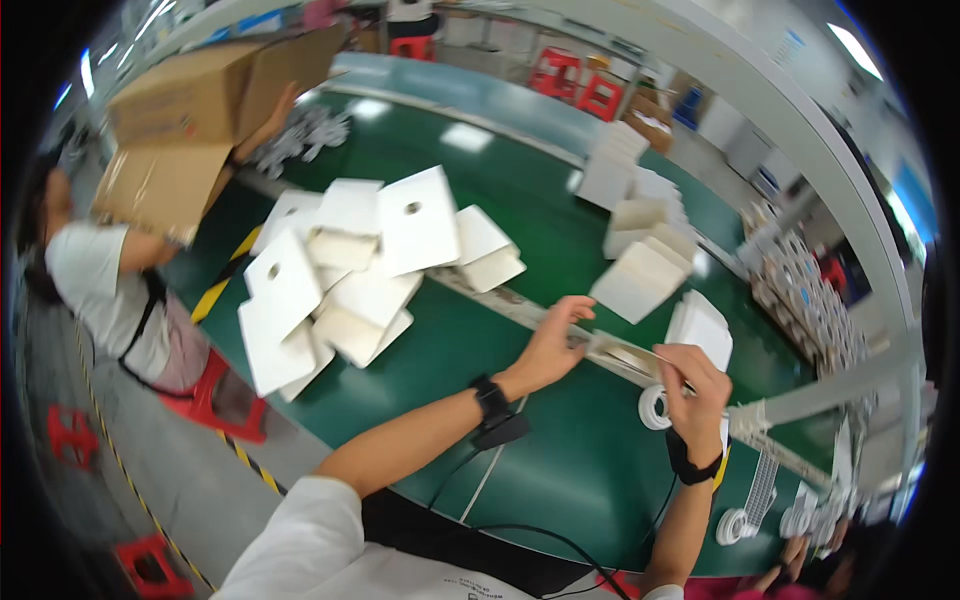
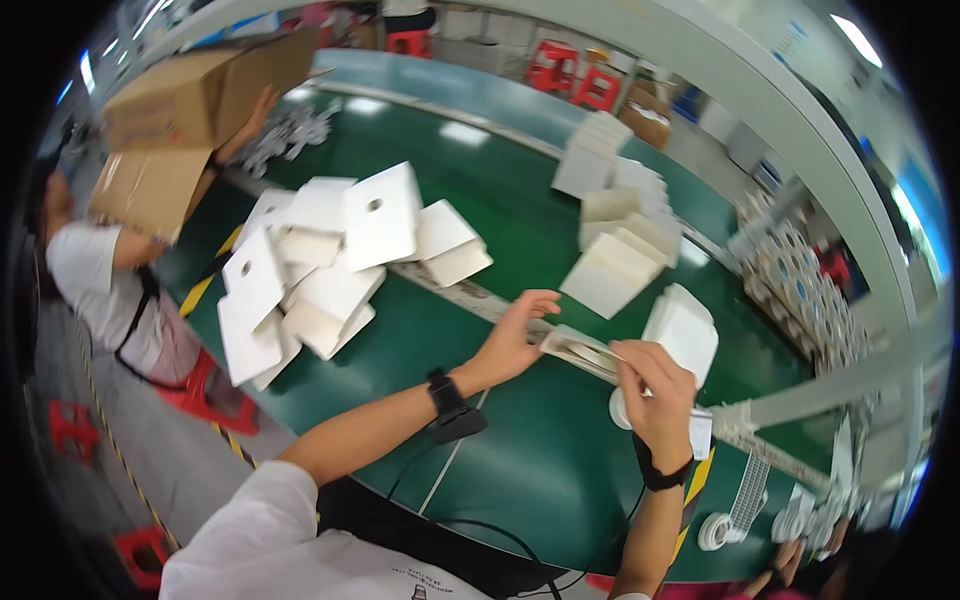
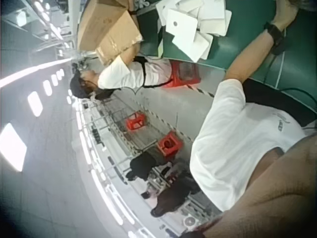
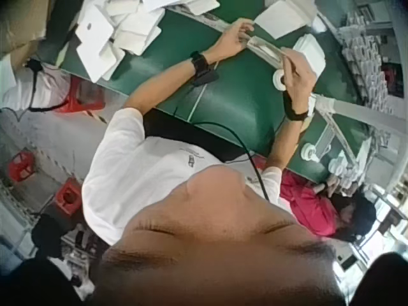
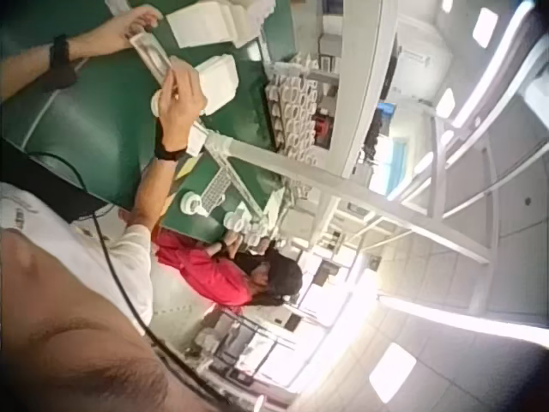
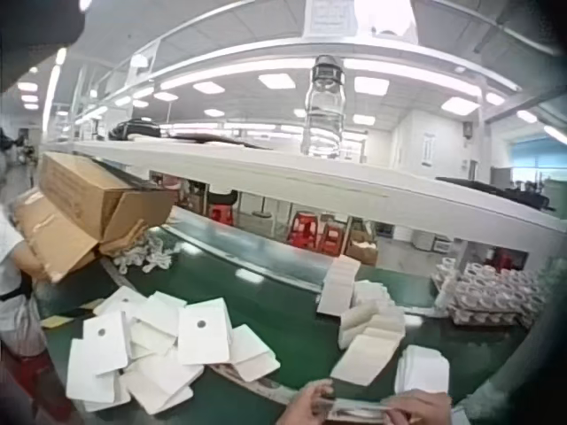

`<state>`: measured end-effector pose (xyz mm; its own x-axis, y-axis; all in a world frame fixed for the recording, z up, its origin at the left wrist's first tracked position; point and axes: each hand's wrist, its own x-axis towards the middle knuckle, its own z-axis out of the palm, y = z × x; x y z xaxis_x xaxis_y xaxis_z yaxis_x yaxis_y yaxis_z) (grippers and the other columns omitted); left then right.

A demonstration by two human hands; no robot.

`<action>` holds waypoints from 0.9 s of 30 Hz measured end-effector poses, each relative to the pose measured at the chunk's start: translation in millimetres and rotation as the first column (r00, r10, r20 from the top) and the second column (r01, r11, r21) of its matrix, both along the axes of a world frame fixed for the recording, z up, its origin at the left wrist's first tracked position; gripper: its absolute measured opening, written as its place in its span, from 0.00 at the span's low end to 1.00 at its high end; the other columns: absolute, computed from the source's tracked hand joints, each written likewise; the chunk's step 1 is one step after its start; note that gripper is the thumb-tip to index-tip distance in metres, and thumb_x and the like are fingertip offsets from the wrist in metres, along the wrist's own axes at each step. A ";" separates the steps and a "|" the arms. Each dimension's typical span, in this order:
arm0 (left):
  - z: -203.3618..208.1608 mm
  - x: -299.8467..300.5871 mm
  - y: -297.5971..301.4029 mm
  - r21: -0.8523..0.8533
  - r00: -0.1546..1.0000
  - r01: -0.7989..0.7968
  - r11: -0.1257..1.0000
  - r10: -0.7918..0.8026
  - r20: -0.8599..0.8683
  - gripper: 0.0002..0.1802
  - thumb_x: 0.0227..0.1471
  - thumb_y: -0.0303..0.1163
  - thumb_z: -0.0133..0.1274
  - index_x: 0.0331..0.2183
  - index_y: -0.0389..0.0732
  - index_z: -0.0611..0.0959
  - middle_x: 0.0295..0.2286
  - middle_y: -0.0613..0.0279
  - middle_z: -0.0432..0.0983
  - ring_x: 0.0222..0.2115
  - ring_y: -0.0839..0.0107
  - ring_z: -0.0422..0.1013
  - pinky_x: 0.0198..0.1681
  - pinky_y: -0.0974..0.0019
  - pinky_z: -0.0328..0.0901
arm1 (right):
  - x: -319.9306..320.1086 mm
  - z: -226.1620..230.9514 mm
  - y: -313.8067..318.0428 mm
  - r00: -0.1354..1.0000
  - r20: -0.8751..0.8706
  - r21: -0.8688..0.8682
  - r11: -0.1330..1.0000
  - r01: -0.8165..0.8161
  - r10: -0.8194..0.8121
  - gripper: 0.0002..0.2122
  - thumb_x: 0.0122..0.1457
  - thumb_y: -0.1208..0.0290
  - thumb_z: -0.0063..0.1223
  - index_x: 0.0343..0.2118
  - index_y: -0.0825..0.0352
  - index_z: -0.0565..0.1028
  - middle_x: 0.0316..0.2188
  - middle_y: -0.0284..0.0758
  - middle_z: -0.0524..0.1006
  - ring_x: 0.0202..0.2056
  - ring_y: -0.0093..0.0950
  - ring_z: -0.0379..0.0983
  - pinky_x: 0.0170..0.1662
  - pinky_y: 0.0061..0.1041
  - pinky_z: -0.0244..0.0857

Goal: Packaging white electronic components into protective wraps and stacking them on a factory assembly line.

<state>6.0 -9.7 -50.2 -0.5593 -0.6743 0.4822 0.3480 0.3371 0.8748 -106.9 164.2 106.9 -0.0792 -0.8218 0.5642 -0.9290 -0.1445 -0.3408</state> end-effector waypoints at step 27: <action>10.0 3.4 0.3 0.083 0.997 0.028 0.996 -0.033 0.068 0.11 0.52 0.17 0.56 0.40 0.34 0.79 0.38 0.57 0.79 0.43 0.61 0.75 0.49 0.61 0.69 | -22.5 -55.0 -76.2 0.791 -0.369 -0.186 0.873 0.451 -0.488 0.16 0.56 0.78 0.60 0.49 0.64 0.77 0.43 0.40 0.78 0.49 0.43 0.71 0.55 0.39 0.62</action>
<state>9.5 -9.4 -40.2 -0.6102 -0.6921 0.3857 0.2949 0.2534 0.9213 -129.4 88.0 51.9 -0.2005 -0.6898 0.6957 -0.9408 0.3336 0.0596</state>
